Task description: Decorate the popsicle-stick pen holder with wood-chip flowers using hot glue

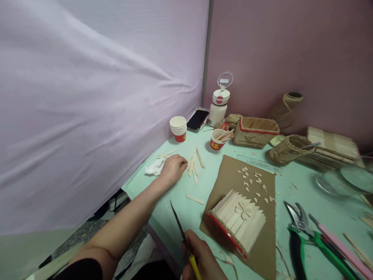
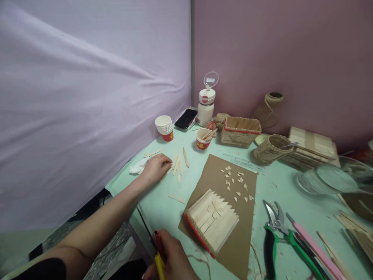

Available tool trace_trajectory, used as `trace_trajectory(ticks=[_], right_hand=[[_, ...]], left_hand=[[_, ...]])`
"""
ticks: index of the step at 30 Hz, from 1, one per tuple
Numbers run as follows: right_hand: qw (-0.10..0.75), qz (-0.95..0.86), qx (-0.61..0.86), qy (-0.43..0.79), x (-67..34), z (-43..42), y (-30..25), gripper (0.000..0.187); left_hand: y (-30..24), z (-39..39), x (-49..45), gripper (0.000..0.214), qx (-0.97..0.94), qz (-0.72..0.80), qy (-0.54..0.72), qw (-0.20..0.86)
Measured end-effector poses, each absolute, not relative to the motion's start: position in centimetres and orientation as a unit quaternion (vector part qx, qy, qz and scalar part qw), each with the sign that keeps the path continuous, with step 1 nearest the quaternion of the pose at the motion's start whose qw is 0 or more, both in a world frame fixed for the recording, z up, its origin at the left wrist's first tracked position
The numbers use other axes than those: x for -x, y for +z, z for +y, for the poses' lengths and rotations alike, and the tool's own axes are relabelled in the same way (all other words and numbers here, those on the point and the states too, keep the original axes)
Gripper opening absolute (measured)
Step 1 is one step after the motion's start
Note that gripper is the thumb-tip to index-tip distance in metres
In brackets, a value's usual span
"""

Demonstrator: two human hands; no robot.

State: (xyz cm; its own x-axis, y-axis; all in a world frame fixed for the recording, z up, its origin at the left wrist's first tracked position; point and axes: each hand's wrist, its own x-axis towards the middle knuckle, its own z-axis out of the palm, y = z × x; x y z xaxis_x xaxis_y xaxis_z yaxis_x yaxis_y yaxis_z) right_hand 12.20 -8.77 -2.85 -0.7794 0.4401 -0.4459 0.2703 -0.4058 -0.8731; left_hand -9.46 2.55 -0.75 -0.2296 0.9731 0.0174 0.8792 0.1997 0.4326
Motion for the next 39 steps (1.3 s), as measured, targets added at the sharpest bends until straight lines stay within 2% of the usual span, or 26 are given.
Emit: trace_trajectory(ticks=[9,14,20,24,30,35,39], right_hand=[[0.015,-0.434,0.308,0.847,-11.6,-8.6,-3.2,0.061],[0.023,-0.501,0.311,0.807,-11.4,-8.0,-2.7,0.05],[0.006,-0.464,0.314,0.828,-12.0,-7.8,-1.5,0.035],[0.034,-0.449,0.311,0.837,-11.7,-8.1,-1.7,0.045],[0.017,-0.472,0.312,0.824,-11.3,-8.2,-3.0,0.046],[0.036,-0.54,0.321,0.777,-11.6,-8.0,-2.9,0.045],[0.068,-0.566,0.307,0.762,-11.5,-8.0,-3.0,0.044]], left_hand=[[-2.1,5.5,8.7,0.013,-0.601,0.775,0.155,0.121],[-2.2,5.7,8.5,0.013,-0.598,0.784,0.126,0.106],[-1.7,6.0,7.7,0.016,-0.595,0.795,0.072,0.097],[-1.5,6.3,7.4,0.019,-0.595,0.797,0.042,0.092],[-0.9,6.0,7.1,0.023,-0.605,0.79,0.025,0.093],[-1.1,6.9,7.8,0.028,-0.654,0.746,0.059,0.107],[-1.8,9.2,9.2,0.025,-0.757,0.618,0.101,0.189]])
